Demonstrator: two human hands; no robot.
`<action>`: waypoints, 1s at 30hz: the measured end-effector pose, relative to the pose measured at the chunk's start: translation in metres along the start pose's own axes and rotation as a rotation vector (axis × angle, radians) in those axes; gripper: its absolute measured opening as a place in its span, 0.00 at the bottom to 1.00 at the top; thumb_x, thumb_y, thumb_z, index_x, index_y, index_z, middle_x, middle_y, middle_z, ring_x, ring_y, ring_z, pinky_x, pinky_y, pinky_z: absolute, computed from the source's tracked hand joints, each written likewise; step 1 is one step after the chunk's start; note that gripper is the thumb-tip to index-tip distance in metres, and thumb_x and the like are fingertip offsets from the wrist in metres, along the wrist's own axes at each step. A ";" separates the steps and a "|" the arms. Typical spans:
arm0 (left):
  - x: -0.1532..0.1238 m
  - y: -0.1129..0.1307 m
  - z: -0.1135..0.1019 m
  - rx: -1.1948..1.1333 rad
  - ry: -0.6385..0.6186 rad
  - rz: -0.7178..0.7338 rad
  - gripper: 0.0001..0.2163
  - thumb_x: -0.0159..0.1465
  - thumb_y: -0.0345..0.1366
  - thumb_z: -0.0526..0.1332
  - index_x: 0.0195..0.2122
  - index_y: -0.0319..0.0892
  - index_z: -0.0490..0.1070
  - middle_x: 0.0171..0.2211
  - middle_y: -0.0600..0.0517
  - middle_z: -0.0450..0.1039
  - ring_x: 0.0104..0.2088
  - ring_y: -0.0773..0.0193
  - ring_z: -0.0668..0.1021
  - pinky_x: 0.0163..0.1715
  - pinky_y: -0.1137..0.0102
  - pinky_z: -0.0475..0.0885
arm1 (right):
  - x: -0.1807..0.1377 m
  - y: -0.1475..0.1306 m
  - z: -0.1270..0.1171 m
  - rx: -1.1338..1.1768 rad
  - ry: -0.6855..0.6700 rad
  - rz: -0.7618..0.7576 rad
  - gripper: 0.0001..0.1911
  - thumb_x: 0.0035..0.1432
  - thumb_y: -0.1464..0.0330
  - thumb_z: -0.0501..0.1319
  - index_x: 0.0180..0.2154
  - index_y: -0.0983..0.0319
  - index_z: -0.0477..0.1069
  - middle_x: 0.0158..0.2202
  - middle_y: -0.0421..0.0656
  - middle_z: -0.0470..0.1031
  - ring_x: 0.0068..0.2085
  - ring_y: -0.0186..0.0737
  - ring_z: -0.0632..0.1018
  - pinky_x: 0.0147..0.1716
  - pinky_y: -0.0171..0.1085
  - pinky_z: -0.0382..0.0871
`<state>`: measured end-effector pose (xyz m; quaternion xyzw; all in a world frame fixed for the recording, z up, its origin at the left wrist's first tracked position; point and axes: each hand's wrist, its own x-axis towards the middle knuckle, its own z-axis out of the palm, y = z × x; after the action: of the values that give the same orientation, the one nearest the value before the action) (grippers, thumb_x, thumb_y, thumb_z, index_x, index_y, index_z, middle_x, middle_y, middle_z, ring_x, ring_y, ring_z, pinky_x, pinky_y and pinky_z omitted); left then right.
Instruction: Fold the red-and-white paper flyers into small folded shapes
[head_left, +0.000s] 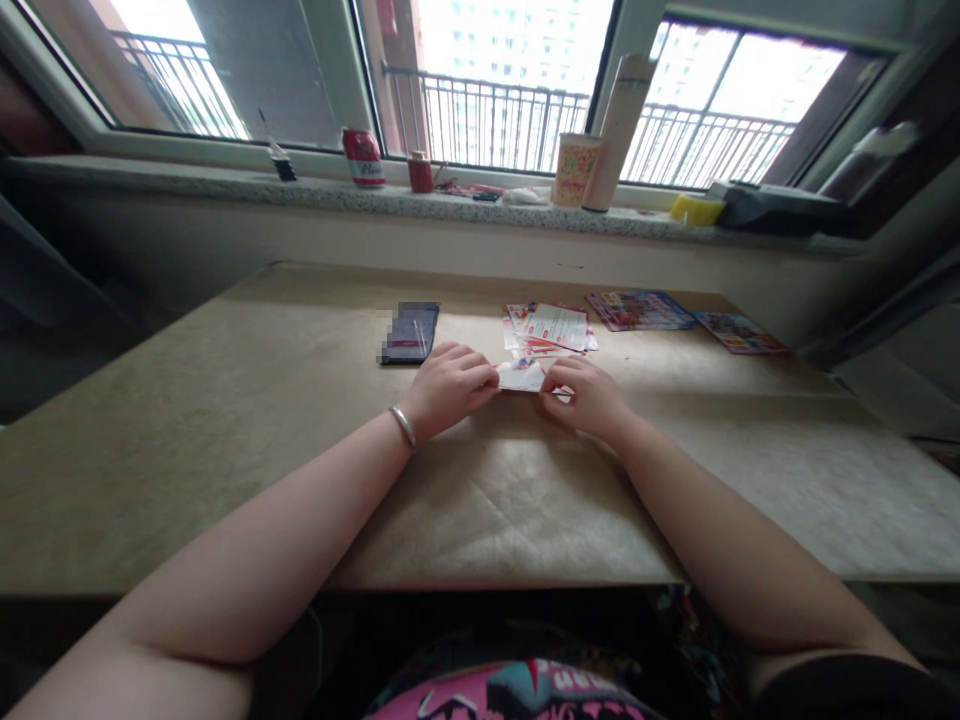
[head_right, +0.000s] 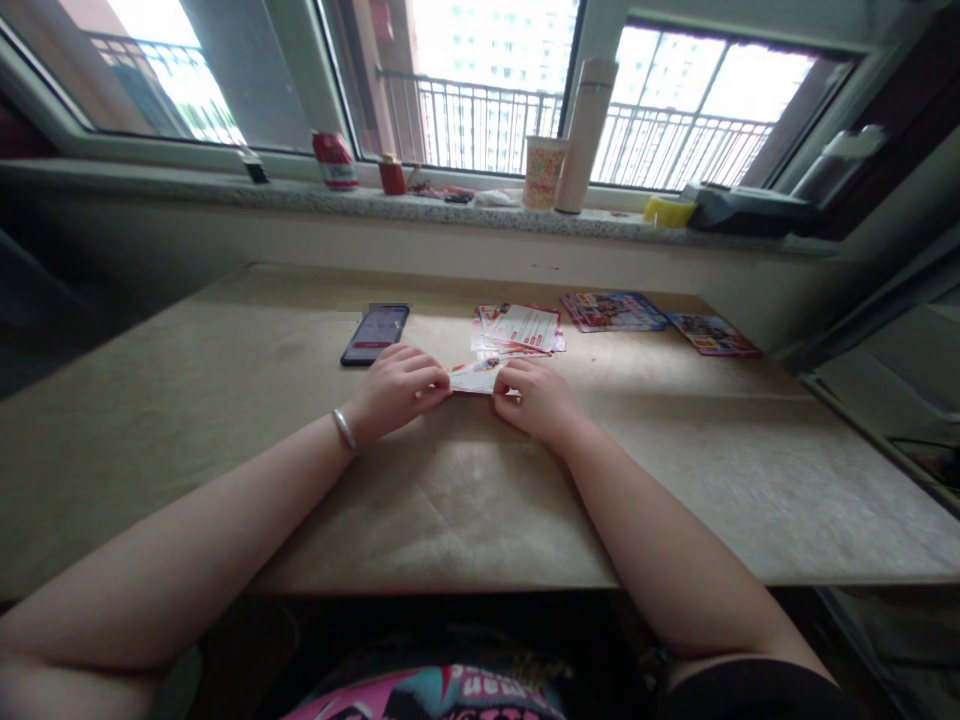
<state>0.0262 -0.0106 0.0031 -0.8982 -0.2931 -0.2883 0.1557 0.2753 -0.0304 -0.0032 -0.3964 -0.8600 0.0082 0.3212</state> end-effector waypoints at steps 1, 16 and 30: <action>0.000 -0.001 0.000 -0.002 0.003 -0.008 0.10 0.66 0.39 0.57 0.30 0.44 0.73 0.31 0.53 0.76 0.34 0.63 0.72 0.40 0.67 0.63 | 0.000 0.001 -0.001 0.012 -0.003 0.007 0.05 0.49 0.75 0.60 0.25 0.59 0.68 0.29 0.41 0.73 0.34 0.39 0.72 0.36 0.36 0.64; -0.005 -0.010 -0.001 -0.173 -0.070 -0.101 0.11 0.67 0.41 0.55 0.36 0.41 0.74 0.37 0.48 0.75 0.38 0.61 0.74 0.41 0.66 0.69 | -0.004 0.011 0.000 0.127 -0.122 0.055 0.05 0.49 0.73 0.61 0.24 0.60 0.68 0.27 0.40 0.71 0.30 0.36 0.71 0.31 0.34 0.63; -0.006 -0.010 0.015 -0.313 -0.228 0.138 0.12 0.68 0.37 0.55 0.43 0.51 0.78 0.44 0.52 0.78 0.46 0.64 0.76 0.50 0.65 0.69 | -0.005 0.016 0.009 0.083 -0.004 0.055 0.10 0.55 0.73 0.60 0.39 0.59 0.76 0.43 0.45 0.77 0.46 0.44 0.75 0.49 0.45 0.68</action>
<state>0.0223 0.0014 -0.0119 -0.9563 -0.1981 -0.2153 -0.0004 0.2831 -0.0206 -0.0171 -0.4061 -0.8484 0.0533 0.3353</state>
